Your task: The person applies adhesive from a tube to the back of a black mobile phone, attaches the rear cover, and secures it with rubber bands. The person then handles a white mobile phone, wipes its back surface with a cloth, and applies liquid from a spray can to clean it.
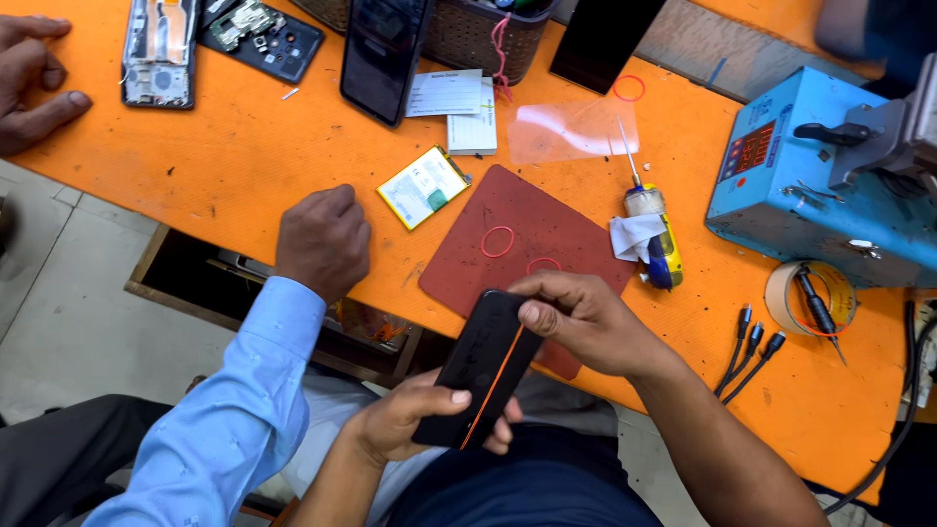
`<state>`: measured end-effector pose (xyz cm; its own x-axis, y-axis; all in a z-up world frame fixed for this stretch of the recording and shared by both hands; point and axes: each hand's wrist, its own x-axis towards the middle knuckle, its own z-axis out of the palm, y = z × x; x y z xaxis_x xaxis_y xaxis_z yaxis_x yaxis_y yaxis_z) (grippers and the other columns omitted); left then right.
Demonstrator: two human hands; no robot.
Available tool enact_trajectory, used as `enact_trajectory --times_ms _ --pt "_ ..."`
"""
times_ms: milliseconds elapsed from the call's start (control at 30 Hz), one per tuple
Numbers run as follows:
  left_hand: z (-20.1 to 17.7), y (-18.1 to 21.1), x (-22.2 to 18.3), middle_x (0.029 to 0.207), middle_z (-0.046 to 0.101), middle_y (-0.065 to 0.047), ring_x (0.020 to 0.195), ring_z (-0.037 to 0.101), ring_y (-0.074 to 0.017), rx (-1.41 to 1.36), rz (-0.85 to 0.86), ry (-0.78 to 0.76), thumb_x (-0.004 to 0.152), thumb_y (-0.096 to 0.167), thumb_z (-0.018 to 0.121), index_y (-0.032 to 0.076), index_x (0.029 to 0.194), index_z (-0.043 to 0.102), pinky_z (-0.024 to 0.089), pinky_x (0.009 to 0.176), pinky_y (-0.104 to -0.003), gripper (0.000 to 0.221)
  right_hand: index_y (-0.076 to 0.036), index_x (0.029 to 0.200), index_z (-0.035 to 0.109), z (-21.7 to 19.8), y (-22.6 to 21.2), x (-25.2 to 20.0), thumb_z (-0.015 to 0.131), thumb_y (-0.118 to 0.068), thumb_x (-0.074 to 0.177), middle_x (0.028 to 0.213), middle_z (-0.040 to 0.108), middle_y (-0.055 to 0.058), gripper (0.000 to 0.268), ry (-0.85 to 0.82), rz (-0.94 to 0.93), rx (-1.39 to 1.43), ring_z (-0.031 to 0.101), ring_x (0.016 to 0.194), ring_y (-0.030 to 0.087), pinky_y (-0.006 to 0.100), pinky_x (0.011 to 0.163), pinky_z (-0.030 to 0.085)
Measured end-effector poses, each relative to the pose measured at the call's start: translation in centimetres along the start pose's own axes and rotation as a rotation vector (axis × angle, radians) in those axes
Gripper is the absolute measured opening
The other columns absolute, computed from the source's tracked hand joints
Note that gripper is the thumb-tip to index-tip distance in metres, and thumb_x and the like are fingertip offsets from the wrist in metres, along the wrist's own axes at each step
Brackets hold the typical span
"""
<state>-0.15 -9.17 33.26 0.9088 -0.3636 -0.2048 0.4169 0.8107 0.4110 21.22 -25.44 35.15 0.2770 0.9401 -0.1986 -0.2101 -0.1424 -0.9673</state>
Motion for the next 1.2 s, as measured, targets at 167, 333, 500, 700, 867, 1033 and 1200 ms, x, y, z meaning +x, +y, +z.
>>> enact_trajectory --times_ms 167,333,500,700,867,1033,1200 --pt "-2.0 -2.5 -0.7 0.123 0.061 -0.014 0.109 0.064 -0.0221 0.029 0.170 0.129 0.094 0.020 0.063 -0.006 0.148 0.039 0.056 0.097 -0.042 0.064 -0.005 0.113 0.075 -1.7 -0.6 1.6 0.069 -0.021 0.096 0.085 0.068 0.005 0.025 0.343 -0.040 -0.567 0.065 0.077 0.015 0.031 0.070 0.054" --pt "-1.8 -2.2 -1.0 0.123 0.061 -0.013 0.107 0.063 -0.0215 -0.040 0.243 0.198 0.092 0.018 0.064 -0.004 0.154 0.034 0.056 0.094 -0.040 0.072 -0.004 0.104 0.077 -0.2 -0.3 2.0 0.075 -0.014 0.086 0.087 0.064 0.011 0.020 0.457 -0.260 -1.111 0.062 0.088 0.032 0.042 0.077 0.050" --pt "-0.7 -1.5 -0.9 0.121 0.062 -0.016 0.101 0.067 -0.0222 0.010 0.232 0.188 0.092 0.020 0.061 -0.001 0.156 0.036 0.057 0.089 -0.038 0.072 -0.005 0.092 0.069 0.0 0.3 2.3 0.071 -0.012 0.087 0.090 0.061 0.014 0.009 0.440 -0.245 -1.336 0.058 0.090 0.034 0.046 0.079 0.048" --pt "-1.1 -1.8 -1.1 0.122 0.064 -0.019 0.102 0.069 -0.0247 0.023 0.187 0.206 0.094 0.021 0.059 -0.011 0.148 0.040 0.060 0.088 -0.040 0.066 -0.003 0.098 0.061 0.8 0.8 1.9 0.066 -0.012 0.094 0.095 0.060 0.015 0.011 0.449 -0.241 -1.426 0.057 0.092 0.034 0.047 0.081 0.047" --pt "-1.6 -1.7 -1.9 0.121 0.063 -0.019 0.101 0.069 -0.0230 0.106 0.109 0.132 0.094 0.023 0.058 -0.003 0.152 0.039 0.060 0.086 -0.038 0.067 -0.003 0.102 0.061 0.4 0.2 0.3 0.052 -0.011 0.097 0.093 0.065 0.006 0.012 0.393 -0.117 -0.616 0.068 0.086 0.017 0.029 0.077 0.053" --pt "-1.4 -1.7 -1.6 0.127 0.062 -0.026 0.102 0.070 -0.0264 0.155 -0.020 -0.002 0.101 0.029 0.059 -0.012 0.148 0.043 0.061 0.085 -0.039 0.065 -0.001 0.107 0.070 0.6 -0.1 0.1 0.059 -0.009 0.101 0.096 0.063 0.006 0.015 0.085 -0.203 -0.490 0.063 0.091 0.015 0.029 0.079 0.051" --pt "-0.6 -0.6 -3.2 0.129 0.061 -0.027 0.113 0.070 -0.0359 -0.126 0.296 -0.074 0.096 0.058 0.057 -0.005 0.144 0.049 0.062 0.082 -0.041 0.079 0.001 0.104 0.071 2.4 0.9 -0.5 0.069 -0.025 0.095 0.097 0.073 0.006 0.028 0.178 0.111 0.073 0.067 0.092 0.011 0.030 0.082 0.058"
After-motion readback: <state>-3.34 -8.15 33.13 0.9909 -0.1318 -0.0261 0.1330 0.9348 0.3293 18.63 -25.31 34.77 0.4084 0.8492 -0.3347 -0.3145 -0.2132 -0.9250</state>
